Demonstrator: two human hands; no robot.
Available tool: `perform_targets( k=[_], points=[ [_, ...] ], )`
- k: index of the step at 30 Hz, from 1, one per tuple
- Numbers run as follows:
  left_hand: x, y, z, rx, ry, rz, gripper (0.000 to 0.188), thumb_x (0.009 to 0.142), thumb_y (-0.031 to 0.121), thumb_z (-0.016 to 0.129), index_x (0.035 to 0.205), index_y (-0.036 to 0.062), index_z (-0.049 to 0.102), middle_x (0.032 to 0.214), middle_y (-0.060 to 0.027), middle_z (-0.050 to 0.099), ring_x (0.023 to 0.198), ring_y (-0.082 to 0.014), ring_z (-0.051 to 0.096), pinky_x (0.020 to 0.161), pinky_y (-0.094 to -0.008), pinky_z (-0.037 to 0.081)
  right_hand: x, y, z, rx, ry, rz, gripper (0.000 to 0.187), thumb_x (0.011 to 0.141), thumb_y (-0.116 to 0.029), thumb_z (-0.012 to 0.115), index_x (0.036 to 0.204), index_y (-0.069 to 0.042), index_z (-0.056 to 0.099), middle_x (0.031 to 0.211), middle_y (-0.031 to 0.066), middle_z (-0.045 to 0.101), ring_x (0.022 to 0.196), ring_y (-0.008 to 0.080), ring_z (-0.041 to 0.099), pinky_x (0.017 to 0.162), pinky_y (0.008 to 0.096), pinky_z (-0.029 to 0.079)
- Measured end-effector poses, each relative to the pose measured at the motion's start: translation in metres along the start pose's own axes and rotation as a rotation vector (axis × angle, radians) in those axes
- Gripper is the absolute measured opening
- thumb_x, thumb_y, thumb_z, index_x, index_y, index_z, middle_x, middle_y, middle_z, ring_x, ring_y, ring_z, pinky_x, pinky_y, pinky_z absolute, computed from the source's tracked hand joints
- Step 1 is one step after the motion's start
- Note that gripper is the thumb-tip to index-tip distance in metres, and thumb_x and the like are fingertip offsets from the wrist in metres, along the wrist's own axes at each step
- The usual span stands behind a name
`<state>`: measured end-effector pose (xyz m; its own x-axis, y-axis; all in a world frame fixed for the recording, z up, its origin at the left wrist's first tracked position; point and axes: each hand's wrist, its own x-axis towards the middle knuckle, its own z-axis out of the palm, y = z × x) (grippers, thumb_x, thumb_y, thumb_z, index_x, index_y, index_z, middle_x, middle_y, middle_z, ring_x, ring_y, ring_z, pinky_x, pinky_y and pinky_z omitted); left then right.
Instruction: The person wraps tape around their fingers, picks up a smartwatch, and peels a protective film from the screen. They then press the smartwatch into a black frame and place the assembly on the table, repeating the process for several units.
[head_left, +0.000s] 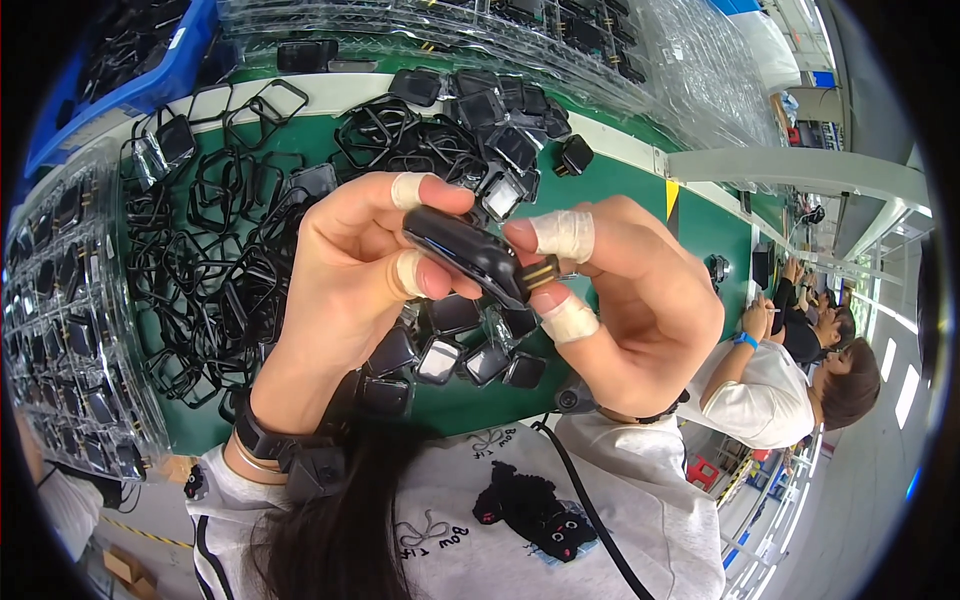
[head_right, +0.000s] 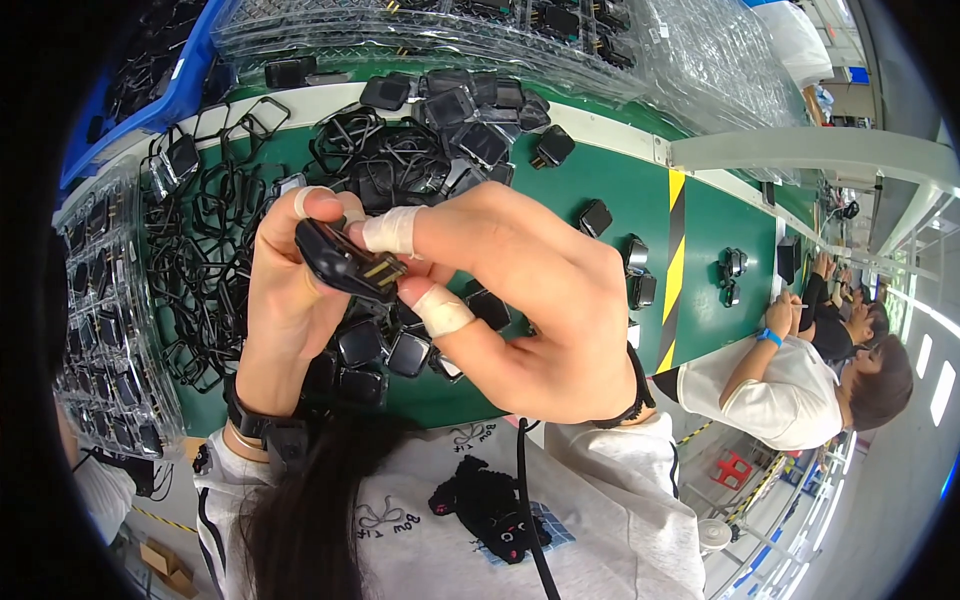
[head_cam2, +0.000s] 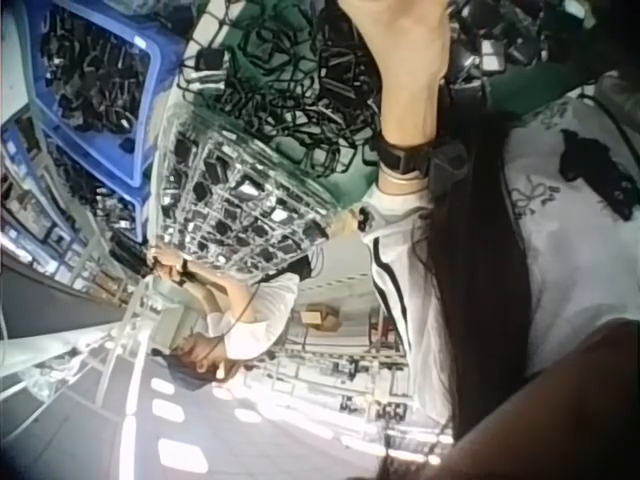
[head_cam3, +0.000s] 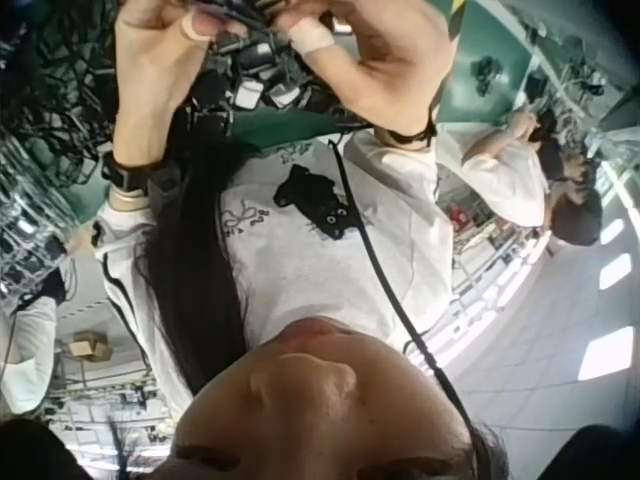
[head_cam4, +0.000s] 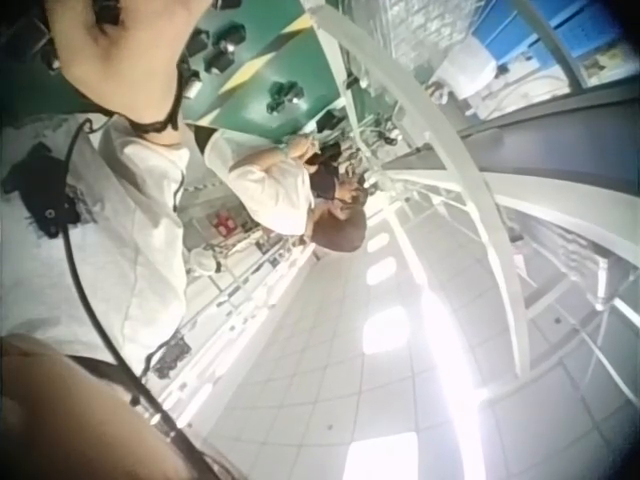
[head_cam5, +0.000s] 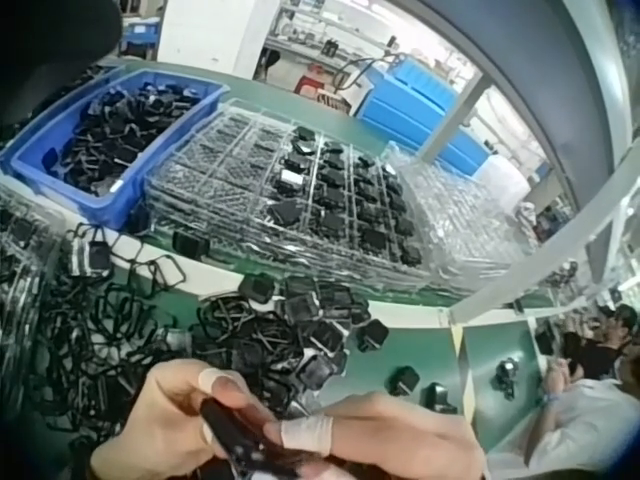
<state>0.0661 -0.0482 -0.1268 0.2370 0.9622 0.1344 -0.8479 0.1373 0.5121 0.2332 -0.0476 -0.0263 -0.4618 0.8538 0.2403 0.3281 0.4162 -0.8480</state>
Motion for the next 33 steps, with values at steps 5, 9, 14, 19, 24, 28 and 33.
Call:
perform_targets(
  k=[5, 9, 14, 19, 24, 28, 33],
  points=[
    [-0.001, 0.000, -0.001, 0.016, 0.026, 0.031, 0.040, 0.075, 0.007, 0.074, 0.109, -0.0035, 0.056, 0.097, -0.0149, 0.066, 0.084, -0.0206, 0.067, 0.074, -0.0293, 0.056, 0.001, 0.004, 0.003, -0.020, 0.009, -0.070, 0.028, 0.076, 0.008, 0.061, 0.104, 0.012, 0.059, 0.091, 0.0165, 0.061, 0.076, 0.0185, 0.060, 0.068, 0.0267, 0.049],
    [0.000, -0.003, -0.001, 0.022, 0.031, 0.087, 0.039, 0.075, 0.007, 0.074, 0.108, -0.0027, 0.056, 0.098, -0.0161, 0.065, 0.087, -0.0213, 0.067, 0.075, -0.0297, 0.056, 0.001, 0.007, 0.004, -0.084, -0.003, -0.171, 0.032, 0.075, 0.007, 0.062, 0.106, 0.013, 0.056, 0.091, 0.0178, 0.060, 0.075, 0.0195, 0.061, 0.067, 0.0271, 0.050],
    [-0.002, -0.003, -0.008, 0.069, -0.015, 0.093, 0.034, 0.075, 0.005, 0.074, 0.103, -0.0013, 0.055, 0.097, -0.0161, 0.065, 0.086, -0.0213, 0.066, 0.074, -0.0299, 0.057, -0.002, 0.008, 0.008, -0.156, 0.045, -0.184, 0.032, 0.075, 0.008, 0.060, 0.106, 0.013, 0.053, 0.091, 0.0178, 0.060, 0.075, 0.0192, 0.060, 0.066, 0.0268, 0.051],
    [0.001, -0.002, -0.007, 0.083, -0.062, 0.120, 0.031, 0.076, 0.003, 0.072, 0.101, -0.0010, 0.054, 0.097, -0.0153, 0.065, 0.084, -0.0204, 0.066, 0.072, -0.0290, 0.057, -0.006, 0.008, 0.005, -0.159, 0.029, -0.123, 0.033, 0.074, 0.010, 0.058, 0.106, 0.012, 0.053, 0.094, 0.0185, 0.059, 0.077, 0.0188, 0.060, 0.067, 0.0260, 0.051],
    [-0.002, 0.003, 0.001, 0.218, 0.080, 0.135, 0.028, 0.079, -0.003, 0.067, 0.104, -0.0027, 0.053, 0.101, -0.0164, 0.063, 0.085, -0.0200, 0.065, 0.072, -0.0289, 0.057, 0.005, 0.015, -0.001, -0.045, -0.058, -0.059, 0.039, 0.072, 0.004, 0.069, 0.107, 0.012, 0.053, 0.098, 0.0169, 0.059, 0.076, 0.0190, 0.059, 0.067, 0.0268, 0.050],
    [-0.002, 0.008, 0.006, 0.390, -0.042, 0.173, 0.030, 0.078, -0.010, 0.063, 0.106, -0.0052, 0.051, 0.101, -0.0151, 0.061, 0.089, -0.0208, 0.064, 0.075, -0.0306, 0.057, -0.002, 0.012, 0.005, -0.215, 0.000, -0.068, 0.032, 0.075, -0.001, 0.070, 0.102, 0.009, 0.055, 0.097, 0.0159, 0.059, 0.074, 0.0186, 0.058, 0.069, 0.0271, 0.048],
    [-0.003, 0.008, 0.015, 0.398, 0.018, 0.220, 0.031, 0.075, -0.017, 0.061, 0.103, -0.0086, 0.053, 0.098, -0.0133, 0.055, 0.087, -0.0217, 0.064, 0.071, -0.0301, 0.058, -0.002, 0.019, 0.013, -0.117, 0.039, -0.007, 0.024, 0.078, -0.004, 0.069, 0.096, 0.007, 0.057, 0.093, 0.0166, 0.059, 0.078, 0.0197, 0.059, 0.070, 0.0271, 0.047]
  ],
)
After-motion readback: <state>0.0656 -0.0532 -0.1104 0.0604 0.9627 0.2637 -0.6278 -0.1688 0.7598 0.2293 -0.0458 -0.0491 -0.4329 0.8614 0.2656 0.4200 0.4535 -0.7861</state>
